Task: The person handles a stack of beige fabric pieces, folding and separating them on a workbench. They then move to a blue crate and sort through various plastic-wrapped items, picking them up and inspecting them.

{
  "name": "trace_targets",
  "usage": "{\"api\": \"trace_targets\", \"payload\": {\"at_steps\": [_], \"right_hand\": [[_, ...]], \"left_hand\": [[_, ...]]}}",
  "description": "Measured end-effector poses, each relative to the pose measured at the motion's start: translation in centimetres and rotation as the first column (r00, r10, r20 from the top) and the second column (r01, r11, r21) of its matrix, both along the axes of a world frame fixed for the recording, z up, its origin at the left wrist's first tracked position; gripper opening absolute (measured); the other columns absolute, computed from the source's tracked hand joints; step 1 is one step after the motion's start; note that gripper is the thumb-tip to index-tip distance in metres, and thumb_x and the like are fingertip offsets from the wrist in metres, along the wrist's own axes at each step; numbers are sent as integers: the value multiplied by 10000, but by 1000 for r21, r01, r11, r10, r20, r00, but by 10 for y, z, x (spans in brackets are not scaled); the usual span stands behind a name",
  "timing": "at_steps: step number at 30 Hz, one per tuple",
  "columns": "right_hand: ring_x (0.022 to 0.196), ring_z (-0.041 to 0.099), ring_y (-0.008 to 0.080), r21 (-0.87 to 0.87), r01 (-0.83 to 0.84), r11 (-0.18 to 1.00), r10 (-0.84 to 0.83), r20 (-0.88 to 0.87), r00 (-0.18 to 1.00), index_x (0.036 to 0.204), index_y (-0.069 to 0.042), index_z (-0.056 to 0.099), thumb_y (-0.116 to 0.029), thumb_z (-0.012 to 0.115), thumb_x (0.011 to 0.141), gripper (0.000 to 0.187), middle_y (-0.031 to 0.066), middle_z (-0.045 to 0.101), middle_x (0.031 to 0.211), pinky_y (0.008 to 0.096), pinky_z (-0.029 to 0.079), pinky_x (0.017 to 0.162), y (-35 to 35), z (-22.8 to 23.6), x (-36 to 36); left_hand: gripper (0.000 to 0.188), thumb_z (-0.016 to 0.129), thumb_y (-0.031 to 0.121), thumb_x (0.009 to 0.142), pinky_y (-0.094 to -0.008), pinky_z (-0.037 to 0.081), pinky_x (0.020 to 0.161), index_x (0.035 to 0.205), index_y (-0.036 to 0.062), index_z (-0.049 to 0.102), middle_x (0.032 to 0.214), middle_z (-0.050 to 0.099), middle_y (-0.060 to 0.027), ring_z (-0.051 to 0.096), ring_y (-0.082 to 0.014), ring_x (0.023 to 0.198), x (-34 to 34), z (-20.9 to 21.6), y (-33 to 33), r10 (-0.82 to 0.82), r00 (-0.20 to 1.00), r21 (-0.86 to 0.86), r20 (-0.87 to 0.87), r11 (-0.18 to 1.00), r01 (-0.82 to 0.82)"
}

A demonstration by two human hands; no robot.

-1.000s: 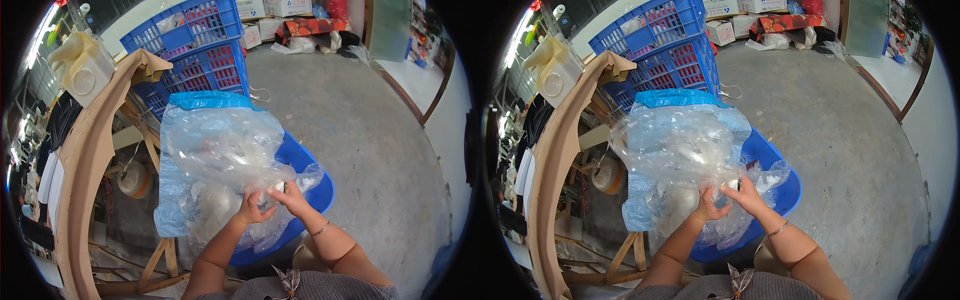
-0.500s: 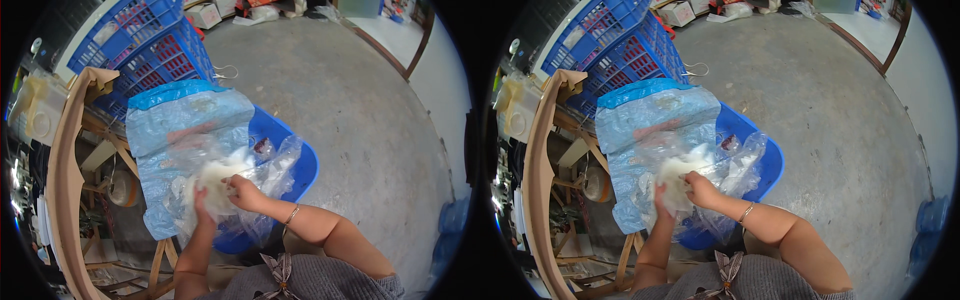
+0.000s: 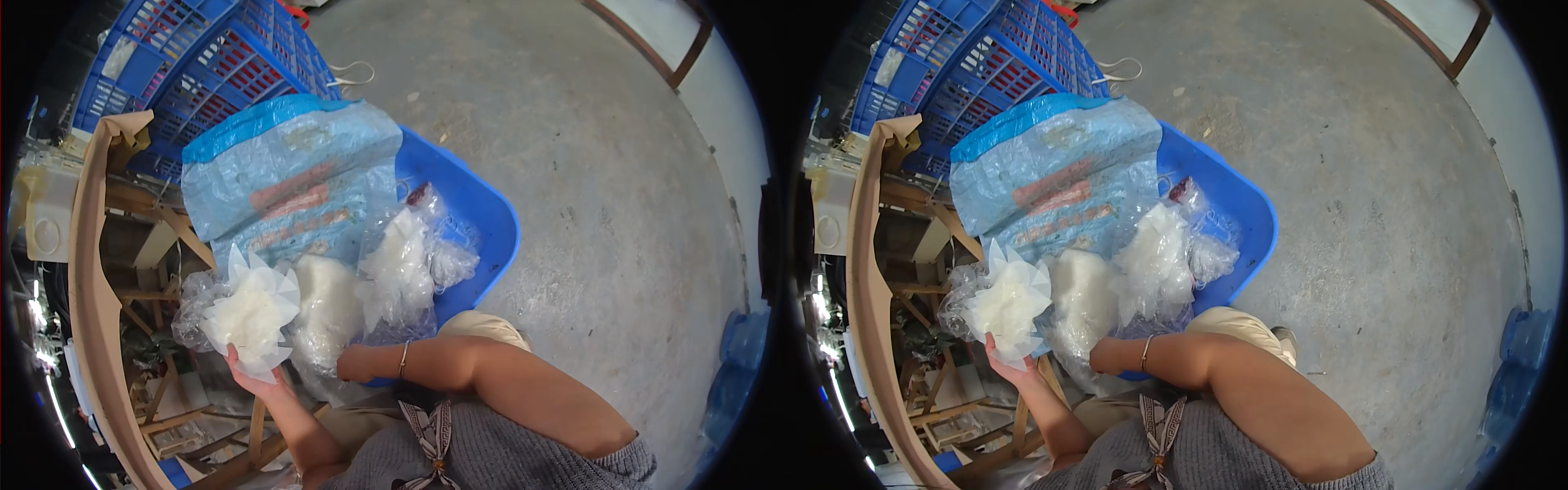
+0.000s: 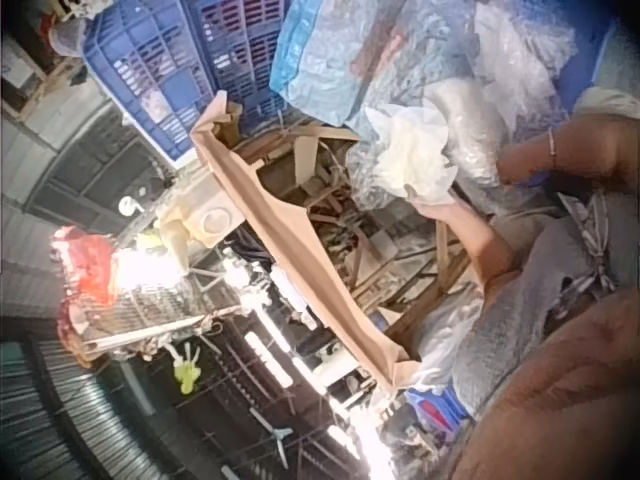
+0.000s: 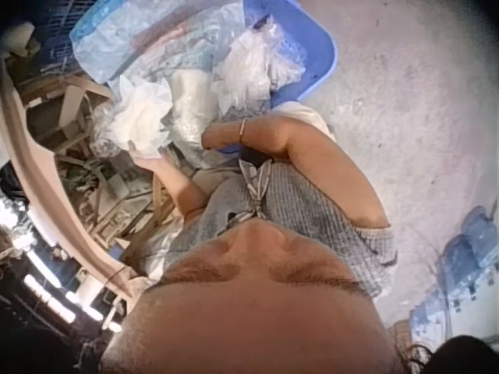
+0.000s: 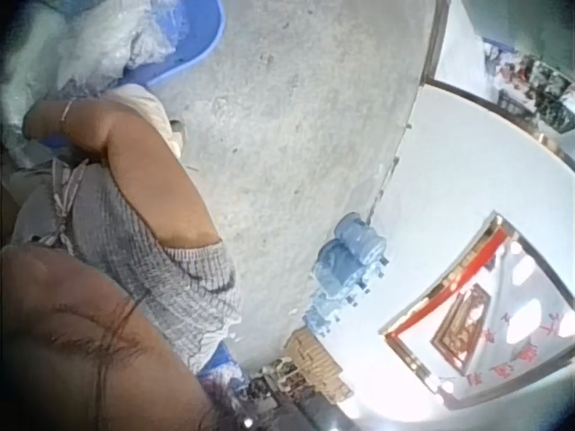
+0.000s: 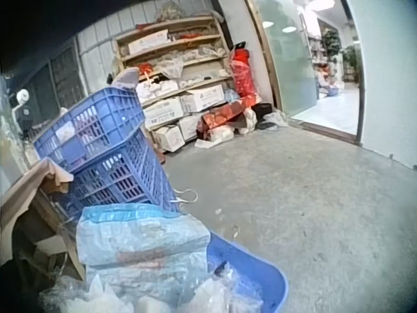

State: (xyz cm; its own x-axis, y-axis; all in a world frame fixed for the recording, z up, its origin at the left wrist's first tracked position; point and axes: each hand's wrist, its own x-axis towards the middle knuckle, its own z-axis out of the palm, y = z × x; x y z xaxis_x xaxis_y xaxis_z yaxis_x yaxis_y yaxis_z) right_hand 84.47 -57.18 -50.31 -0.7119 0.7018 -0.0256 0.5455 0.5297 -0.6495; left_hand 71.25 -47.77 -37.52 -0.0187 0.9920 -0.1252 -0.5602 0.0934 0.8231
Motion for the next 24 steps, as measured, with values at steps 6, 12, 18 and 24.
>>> {"api": "trace_targets", "payload": {"at_steps": [6,12,18,24], "right_hand": [[847,660,266,-17,-22,1000,25,181,983,858,-96,716,-71,652,688,183,90,682,933,389,536,647,2,0,-37],[854,658,282,-24,-4,1000,7,138,990,855,-86,713,-66,686,675,183,103,678,938,393,537,649,6,-27,-59],[872,652,299,-132,73,989,-63,74,995,870,-44,696,-55,662,705,169,118,672,932,401,540,672,6,-17,-40],[921,617,335,-159,79,984,-68,70,995,978,-71,621,-73,599,751,228,132,639,959,430,511,743,5,3,-11]], "left_hand": [[537,499,229,856,-464,394,974,1305,-31,359,1285,466,-178,474,-339,1160,-8,-13,-14,97,990,-39,-98,994,-101],[507,540,182,837,-485,445,912,1298,52,373,1241,480,-157,500,-326,1117,-11,-13,-11,200,958,32,-204,980,-198],[536,550,153,821,-468,443,911,1314,59,362,1264,450,-152,480,-317,1132,-16,-8,-13,190,954,-15,-231,980,-199],[562,550,138,812,-447,429,926,1326,35,349,1275,441,-167,476,-312,1139,-19,2,-13,208,935,33,-288,978,-208]]}}
